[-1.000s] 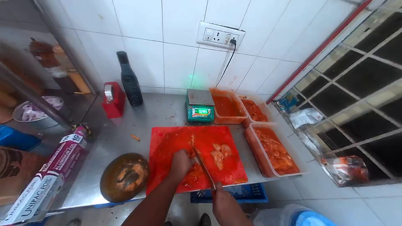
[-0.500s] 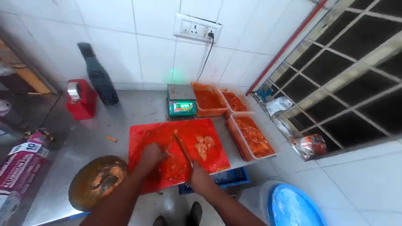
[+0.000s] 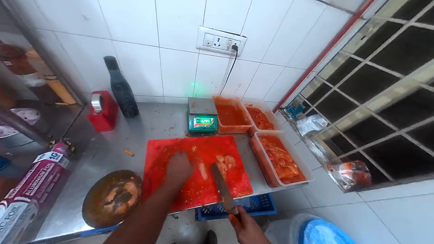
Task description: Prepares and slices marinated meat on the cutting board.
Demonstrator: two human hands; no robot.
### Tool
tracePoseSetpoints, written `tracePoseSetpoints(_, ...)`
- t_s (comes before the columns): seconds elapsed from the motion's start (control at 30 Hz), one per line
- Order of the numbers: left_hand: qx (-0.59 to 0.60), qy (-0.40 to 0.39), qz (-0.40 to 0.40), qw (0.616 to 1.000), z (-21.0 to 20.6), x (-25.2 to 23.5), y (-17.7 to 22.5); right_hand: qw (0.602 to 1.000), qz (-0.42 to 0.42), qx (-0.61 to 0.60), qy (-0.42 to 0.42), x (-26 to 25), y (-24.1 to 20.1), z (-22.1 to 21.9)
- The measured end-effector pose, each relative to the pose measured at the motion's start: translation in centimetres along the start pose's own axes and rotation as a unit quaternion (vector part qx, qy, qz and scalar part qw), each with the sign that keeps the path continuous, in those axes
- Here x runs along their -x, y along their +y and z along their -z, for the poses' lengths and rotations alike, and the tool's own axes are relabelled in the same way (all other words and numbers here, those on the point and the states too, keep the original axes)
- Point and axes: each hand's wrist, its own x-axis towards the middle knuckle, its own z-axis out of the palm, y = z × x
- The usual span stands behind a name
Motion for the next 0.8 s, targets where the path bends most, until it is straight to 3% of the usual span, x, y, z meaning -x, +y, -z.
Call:
tracePoseSetpoints(0.07, 0.044, -0.046, 0.008, 0.998, -2.3, -0.3, 2.4, 0.999, -0.019, -0.017, 0.021, 0.4, 0.8, 1.0)
tracePoseSetpoints(0.23, 0.039, -0.037, 0.001, 0.999, -5.1, -1.2, 5.9, 0.999, -0.034, 0.008, 0.009, -0.1, 1.2, 3.5)
tracePoseSetpoints(0.33, 0.038, -0.07, 0.004, 0.997, -4.9, 0.9, 5.0, 0.999, -0.014, 0.036, -0.013, -1.4, 0.8, 4.8)
tracePoseSetpoints(0.47, 0.027, -0.045, 0.04, 0.998, -5.1, 3.2, 3.2, 0.991, 0.047, 0.112, -0.047, -4.4, -0.7, 5.7)
tracePoseSetpoints(0.67, -0.055, -0.087, 0.076, 0.992, -3.3, 4.9, 1.6, 0.981, 0.096, 0.159, -0.061, -5.8, -2.7, 6.3)
tracePoseSetpoints(0.8, -0.015, -0.047, 0.01, 0.999, -4.3, 4.9, -0.4, 0.965, 0.109, 0.223, -0.086, -5.6, -3.3, 5.1)
